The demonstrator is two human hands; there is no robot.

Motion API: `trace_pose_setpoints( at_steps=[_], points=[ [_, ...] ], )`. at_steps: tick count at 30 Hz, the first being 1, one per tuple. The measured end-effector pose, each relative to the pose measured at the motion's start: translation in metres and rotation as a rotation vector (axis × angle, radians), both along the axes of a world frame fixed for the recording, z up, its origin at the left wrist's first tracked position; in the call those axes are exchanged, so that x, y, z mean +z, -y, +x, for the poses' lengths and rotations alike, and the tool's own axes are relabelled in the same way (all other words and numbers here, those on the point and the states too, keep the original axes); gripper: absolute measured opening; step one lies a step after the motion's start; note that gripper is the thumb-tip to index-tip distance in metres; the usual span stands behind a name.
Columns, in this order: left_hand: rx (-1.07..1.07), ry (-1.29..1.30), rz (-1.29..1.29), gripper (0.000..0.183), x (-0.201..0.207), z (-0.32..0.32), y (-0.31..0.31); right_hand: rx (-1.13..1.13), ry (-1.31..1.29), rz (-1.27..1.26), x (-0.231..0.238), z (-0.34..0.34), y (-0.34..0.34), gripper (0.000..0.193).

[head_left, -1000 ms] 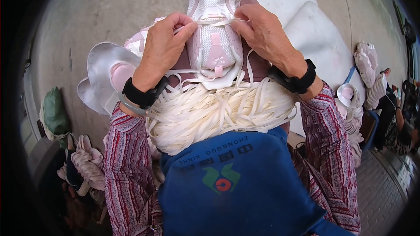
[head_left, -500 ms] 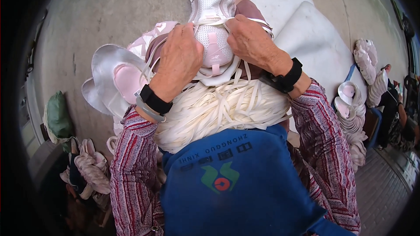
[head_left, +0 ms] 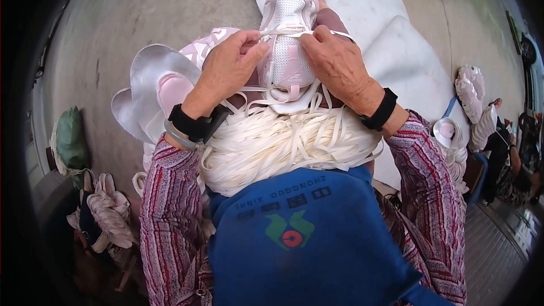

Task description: Lacing up pink and white athletic shoes while sitting in a semi-outdoor workspace.

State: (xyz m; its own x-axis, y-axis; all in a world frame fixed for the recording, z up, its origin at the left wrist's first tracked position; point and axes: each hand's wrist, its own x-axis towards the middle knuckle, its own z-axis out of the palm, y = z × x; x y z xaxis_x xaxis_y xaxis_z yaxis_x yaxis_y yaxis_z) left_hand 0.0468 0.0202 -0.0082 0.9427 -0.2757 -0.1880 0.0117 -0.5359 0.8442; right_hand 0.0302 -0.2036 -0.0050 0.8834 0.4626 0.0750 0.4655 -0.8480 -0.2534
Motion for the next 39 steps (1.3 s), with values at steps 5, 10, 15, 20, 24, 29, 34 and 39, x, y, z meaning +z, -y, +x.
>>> trace_pose_setpoints(
  at_steps=[5, 10, 15, 20, 24, 29, 34, 39],
  points=[
    [0.087, -0.18, -0.251, 0.028, -0.015, 0.005, -0.009, 0.03, 0.058, -0.165, 0.0, 0.004, -0.005, 0.016],
    [0.0, -0.2, -0.285, 0.021, -0.017, 0.003, -0.017, 0.072, 0.183, -0.205, 0.001, 0.007, -0.007, 0.008],
    [-0.022, -0.247, -0.359, 0.023, -0.02, 0.003, -0.02, 0.104, 0.128, -0.074, 0.007, 0.016, -0.004, 0.004],
    [-0.023, -0.248, -0.393, 0.024, -0.021, 0.001, -0.02, 0.021, -0.305, 0.402, 0.055, -0.004, -0.026, 0.006],
    [-0.007, -0.111, -0.268, 0.033, -0.01, -0.005, -0.011, 0.137, -0.502, 0.556, 0.06, -0.02, -0.041, 0.008],
    [-0.116, 0.352, -0.02, 0.045, 0.001, -0.015, 0.01, -0.237, -0.527, 0.563, 0.03, -0.009, -0.028, 0.011],
    [-0.127, 0.402, 0.103, 0.044, 0.004, -0.02, 0.021, -0.307, -0.339, 0.474, 0.011, -0.002, -0.03, 0.015],
    [-0.097, 0.409, 0.134, 0.046, -0.003, -0.015, 0.024, -0.319, -0.237, 0.448, 0.003, 0.003, -0.037, 0.016]
  ],
)
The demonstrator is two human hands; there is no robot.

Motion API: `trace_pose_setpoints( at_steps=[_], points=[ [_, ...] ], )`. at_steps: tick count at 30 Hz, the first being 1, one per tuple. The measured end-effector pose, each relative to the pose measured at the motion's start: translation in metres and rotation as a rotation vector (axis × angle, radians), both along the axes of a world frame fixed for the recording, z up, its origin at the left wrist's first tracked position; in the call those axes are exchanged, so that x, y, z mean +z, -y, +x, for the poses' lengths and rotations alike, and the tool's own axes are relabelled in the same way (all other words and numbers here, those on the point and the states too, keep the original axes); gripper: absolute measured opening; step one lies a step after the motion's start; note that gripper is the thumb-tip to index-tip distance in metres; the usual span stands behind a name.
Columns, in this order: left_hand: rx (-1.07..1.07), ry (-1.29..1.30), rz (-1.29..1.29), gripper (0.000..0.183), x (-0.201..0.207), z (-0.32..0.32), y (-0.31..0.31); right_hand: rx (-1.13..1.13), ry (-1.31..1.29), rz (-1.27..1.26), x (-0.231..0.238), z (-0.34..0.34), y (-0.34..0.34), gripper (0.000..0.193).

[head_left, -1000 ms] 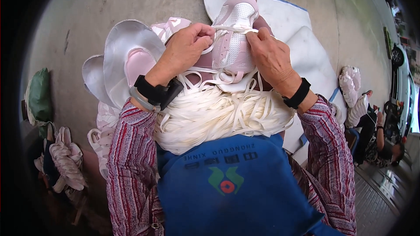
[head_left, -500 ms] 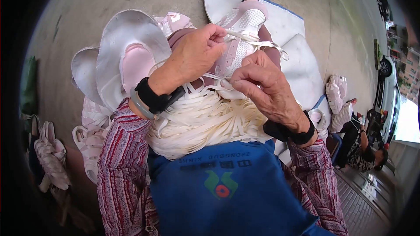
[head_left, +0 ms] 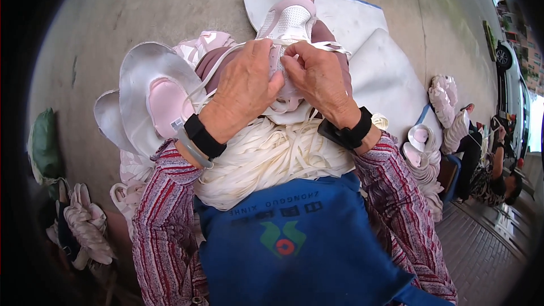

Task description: Lacing up pink and white athletic shoes while sitting in a semi-outdoor workspace.

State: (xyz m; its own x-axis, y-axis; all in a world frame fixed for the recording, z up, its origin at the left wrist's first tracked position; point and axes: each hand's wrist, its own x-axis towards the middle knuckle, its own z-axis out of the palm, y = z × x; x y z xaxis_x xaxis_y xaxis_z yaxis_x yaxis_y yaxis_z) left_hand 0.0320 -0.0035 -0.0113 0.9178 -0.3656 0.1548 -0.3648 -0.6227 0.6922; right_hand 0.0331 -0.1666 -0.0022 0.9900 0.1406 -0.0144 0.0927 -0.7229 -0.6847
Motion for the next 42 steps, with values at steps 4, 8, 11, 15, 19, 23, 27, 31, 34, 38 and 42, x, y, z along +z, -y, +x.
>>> trace_pose_setpoints(
  at_steps=[4, 8, 11, 15, 19, 23, 27, 31, 34, 38, 42],
  points=[
    [0.02, -0.039, -0.018, 0.038, 0.0, 0.005, 0.004, -0.026, 0.041, 0.003, -0.008, 0.0, -0.001, 0.017],
    [0.032, -0.14, -0.128, 0.034, -0.005, 0.01, -0.002, -0.014, 0.123, -0.11, -0.013, -0.002, -0.008, 0.019],
    [0.028, -0.323, -0.168, 0.029, 0.007, 0.013, -0.001, -0.02, 0.141, -0.11, -0.015, 0.001, -0.009, 0.017],
    [0.039, -0.326, -0.185, 0.027, 0.007, 0.009, -0.002, -0.013, 0.207, -0.113, -0.019, 0.006, -0.011, 0.013],
    [0.089, -0.161, -0.148, 0.025, 0.009, -0.001, -0.005, 0.118, 0.248, -0.174, -0.003, 0.0, -0.004, 0.014],
    [0.091, -0.532, -0.229, 0.025, 0.027, -0.007, -0.015, 0.096, -0.016, 0.153, 0.029, -0.014, 0.02, 0.012],
    [0.015, -0.983, -0.449, 0.036, 0.028, -0.01, -0.021, 0.253, -0.558, 0.629, 0.069, -0.042, 0.031, 0.014],
    [0.051, -1.452, -0.796, 0.047, 0.018, -0.003, 0.017, 0.815, -0.905, 0.981, 0.12, -0.083, 0.015, 0.008],
    [0.138, -1.531, -0.908, 0.041, 0.021, -0.005, 0.044, 0.96, -0.627, 1.087, 0.115, -0.106, 0.016, 0.005],
    [0.128, -1.389, -0.869, 0.033, 0.043, -0.022, 0.047, 0.707, -0.811, 0.826, 0.107, -0.107, 0.064, 0.006],
    [-0.365, -0.955, -0.409, 0.038, 0.088, -0.061, 0.043, 0.004, -0.864, 1.051, 0.073, -0.111, 0.105, 0.03]
  ],
)
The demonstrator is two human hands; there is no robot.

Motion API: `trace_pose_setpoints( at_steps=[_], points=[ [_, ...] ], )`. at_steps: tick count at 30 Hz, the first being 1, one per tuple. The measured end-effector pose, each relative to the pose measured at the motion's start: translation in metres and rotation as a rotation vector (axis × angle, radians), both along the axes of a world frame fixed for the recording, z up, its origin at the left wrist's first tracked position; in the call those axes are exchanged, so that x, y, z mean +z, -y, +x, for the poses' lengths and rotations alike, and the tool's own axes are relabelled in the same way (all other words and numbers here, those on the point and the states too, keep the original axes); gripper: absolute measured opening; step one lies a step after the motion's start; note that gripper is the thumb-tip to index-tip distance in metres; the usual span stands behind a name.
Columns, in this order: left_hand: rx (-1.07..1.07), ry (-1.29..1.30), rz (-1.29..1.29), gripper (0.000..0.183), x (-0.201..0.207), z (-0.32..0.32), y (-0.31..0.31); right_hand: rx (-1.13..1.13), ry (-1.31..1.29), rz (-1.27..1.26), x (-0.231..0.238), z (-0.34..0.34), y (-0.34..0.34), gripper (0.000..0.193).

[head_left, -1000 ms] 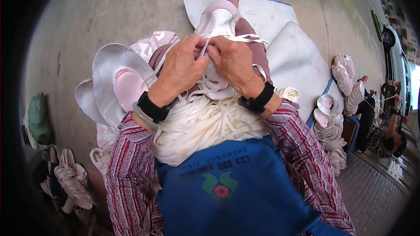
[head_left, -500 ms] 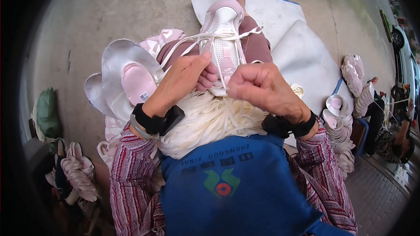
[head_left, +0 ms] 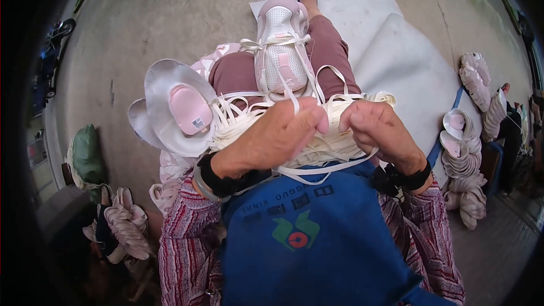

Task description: Lacing up pink and white athletic shoes while sitting in a semi-outdoor workspace.

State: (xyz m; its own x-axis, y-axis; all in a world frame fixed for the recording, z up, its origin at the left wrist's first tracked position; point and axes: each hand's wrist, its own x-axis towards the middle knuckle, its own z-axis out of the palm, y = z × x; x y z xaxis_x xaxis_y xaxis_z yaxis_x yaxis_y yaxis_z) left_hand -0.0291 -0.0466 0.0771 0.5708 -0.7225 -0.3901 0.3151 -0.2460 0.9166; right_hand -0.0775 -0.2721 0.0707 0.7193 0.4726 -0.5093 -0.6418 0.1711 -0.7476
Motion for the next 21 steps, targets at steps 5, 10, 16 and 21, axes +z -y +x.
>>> trace_pose_setpoints(
  at_steps=[5, 10, 16, 21],
  points=[
    [-0.403, 0.593, -0.098, 0.018, 0.037, -0.052, 0.043, -0.089, -0.208, 0.197, -0.013, 0.009, -0.025, 0.041],
    [-0.131, 0.623, -0.243, 0.022, 0.005, -0.074, 0.069, -0.109, -0.193, 0.462, -0.03, 0.023, -0.043, 0.029],
    [-0.42, 0.208, -0.196, 0.024, 0.009, -0.053, 0.034, 0.168, 0.013, 0.109, -0.026, 0.015, 0.007, 0.024],
    [0.241, 0.345, 0.245, 0.021, -0.023, 0.016, -0.012, 0.174, 0.056, -0.089, -0.033, 0.018, 0.007, 0.021]
  ],
)
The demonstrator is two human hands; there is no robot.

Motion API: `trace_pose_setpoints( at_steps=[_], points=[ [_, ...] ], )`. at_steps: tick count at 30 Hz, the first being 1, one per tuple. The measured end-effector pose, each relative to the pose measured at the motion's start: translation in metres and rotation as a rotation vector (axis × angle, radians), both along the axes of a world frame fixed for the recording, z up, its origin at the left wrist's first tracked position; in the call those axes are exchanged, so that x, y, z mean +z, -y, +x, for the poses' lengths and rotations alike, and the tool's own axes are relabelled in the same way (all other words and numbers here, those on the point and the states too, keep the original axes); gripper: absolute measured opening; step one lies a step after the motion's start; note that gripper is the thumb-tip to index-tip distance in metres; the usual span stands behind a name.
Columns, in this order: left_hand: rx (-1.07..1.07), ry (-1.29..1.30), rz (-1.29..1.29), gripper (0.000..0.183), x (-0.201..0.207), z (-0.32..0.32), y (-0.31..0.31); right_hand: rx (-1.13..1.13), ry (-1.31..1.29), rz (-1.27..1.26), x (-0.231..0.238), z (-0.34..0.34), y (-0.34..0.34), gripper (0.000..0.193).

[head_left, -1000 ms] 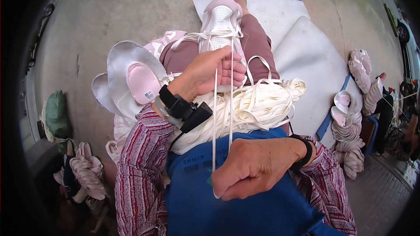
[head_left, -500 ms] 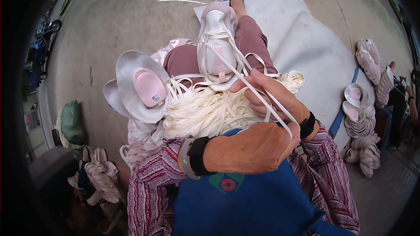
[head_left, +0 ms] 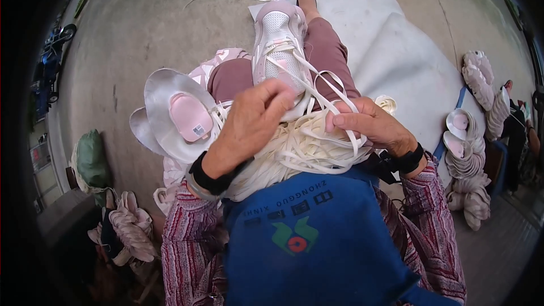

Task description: Lacing up pink and white athletic shoes while sitting in a semi-outdoor workspace.

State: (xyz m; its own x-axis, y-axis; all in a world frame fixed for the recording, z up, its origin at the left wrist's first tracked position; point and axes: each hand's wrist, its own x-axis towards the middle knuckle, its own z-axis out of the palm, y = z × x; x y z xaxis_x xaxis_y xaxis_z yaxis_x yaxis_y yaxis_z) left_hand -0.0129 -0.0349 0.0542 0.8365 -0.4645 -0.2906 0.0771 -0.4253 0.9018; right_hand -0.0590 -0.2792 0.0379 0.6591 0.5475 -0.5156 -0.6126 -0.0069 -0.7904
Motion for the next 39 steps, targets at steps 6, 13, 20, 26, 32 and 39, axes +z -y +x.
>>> trace_pose_setpoints(
  at_steps=[6, 13, 20, 26, 32, 39],
  points=[
    [0.101, 0.614, 0.343, 0.017, -0.053, 0.066, -0.012, 0.118, 0.056, 0.035, 0.005, 0.009, -0.045, 0.032],
    [0.043, 0.729, 0.47, 0.015, -0.061, 0.075, 0.001, 0.103, 0.172, 0.065, -0.012, 0.01, -0.054, 0.037],
    [0.13, 0.35, 0.265, 0.01, -0.067, 0.087, -0.005, 0.116, 0.117, 0.039, -0.013, 0.013, -0.057, 0.035],
    [0.245, -0.479, -0.127, 0.014, -0.04, 0.097, 0.0, 0.061, 0.138, 0.074, -0.018, 0.011, -0.06, 0.027],
    [0.281, -0.478, -0.06, 0.015, -0.057, 0.088, -0.014, -0.06, -0.08, 0.28, 0.02, 0.014, -0.013, 0.023],
    [0.281, -0.121, 0.281, 0.021, -0.063, 0.074, -0.021, 0.195, 0.195, -0.033, 0.021, 0.012, -0.027, 0.027]
  ],
)
